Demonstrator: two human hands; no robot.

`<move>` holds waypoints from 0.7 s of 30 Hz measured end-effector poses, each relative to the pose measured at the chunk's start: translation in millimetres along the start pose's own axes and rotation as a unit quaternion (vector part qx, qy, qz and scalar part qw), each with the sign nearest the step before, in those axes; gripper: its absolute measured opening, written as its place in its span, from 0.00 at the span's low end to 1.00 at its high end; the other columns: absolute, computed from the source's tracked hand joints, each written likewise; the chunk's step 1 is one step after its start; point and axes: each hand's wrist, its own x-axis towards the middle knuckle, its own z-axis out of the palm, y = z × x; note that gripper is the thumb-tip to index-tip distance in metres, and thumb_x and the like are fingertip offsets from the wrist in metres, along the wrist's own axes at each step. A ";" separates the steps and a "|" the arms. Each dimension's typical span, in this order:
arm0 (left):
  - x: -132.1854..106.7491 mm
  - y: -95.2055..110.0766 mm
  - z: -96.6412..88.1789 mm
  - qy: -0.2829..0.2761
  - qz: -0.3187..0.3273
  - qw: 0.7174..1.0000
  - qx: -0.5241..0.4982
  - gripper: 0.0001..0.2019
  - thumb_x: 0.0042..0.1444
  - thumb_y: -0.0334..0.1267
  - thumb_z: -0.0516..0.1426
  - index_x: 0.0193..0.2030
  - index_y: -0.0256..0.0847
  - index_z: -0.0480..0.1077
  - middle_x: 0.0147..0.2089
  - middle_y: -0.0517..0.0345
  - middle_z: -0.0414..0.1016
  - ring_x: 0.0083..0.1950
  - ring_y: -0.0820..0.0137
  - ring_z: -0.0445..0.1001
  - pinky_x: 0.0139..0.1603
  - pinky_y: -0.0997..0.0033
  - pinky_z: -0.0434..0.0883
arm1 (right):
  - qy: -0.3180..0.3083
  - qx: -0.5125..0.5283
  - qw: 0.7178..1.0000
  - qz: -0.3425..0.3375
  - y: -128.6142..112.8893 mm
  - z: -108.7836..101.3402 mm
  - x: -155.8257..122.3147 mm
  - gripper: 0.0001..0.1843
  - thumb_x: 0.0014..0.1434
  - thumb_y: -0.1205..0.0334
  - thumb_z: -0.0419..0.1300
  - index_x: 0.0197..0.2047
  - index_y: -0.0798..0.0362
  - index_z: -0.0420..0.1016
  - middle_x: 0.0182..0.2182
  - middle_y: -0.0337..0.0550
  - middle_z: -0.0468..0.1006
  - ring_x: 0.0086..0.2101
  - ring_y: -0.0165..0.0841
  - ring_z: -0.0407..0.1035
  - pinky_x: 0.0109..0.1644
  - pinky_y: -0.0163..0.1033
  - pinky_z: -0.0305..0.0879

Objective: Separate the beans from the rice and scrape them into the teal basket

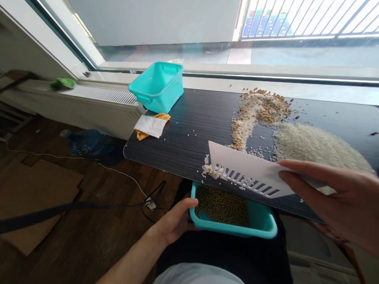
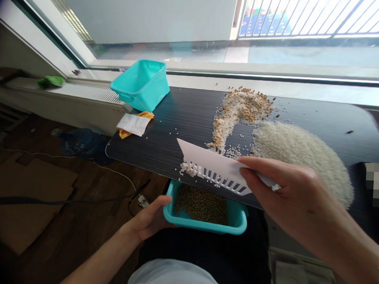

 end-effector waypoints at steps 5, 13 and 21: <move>0.9 0.2 0.0 -0.005 0.006 1.000 0.001 0.22 0.51 0.49 0.59 0.50 0.39 0.73 0.57 0.47 0.75 0.58 0.53 0.71 0.48 0.58 0.71 | 0.002 -0.006 1.000 0.002 5.9 -0.2 0.1 0.15 0.54 0.52 0.58 0.36 0.47 0.84 0.27 0.38 0.83 0.20 0.29 0.72 0.24 0.33 0.70; 0.9 -1.8 0.5 0.008 -0.001 1.000 -0.009 0.24 0.49 0.50 0.60 0.50 0.40 0.72 0.55 0.48 0.76 0.57 0.53 0.71 0.48 0.58 0.71 | 0.002 -0.004 1.000 -0.024 5.6 8.7 7.4 0.15 0.55 0.52 0.58 0.38 0.46 0.84 0.26 0.38 0.83 0.15 0.26 0.66 0.20 0.33 0.65; 0.9 -0.4 -1.1 -0.008 0.000 1.000 -0.007 0.24 0.50 0.50 0.60 0.50 0.40 0.73 0.54 0.47 0.76 0.58 0.53 0.71 0.49 0.57 0.71 | -0.015 0.023 1.000 0.014 0.5 -3.2 1.4 0.12 0.53 0.52 0.59 0.35 0.44 0.83 0.28 0.38 0.83 0.22 0.33 0.75 0.23 0.36 0.70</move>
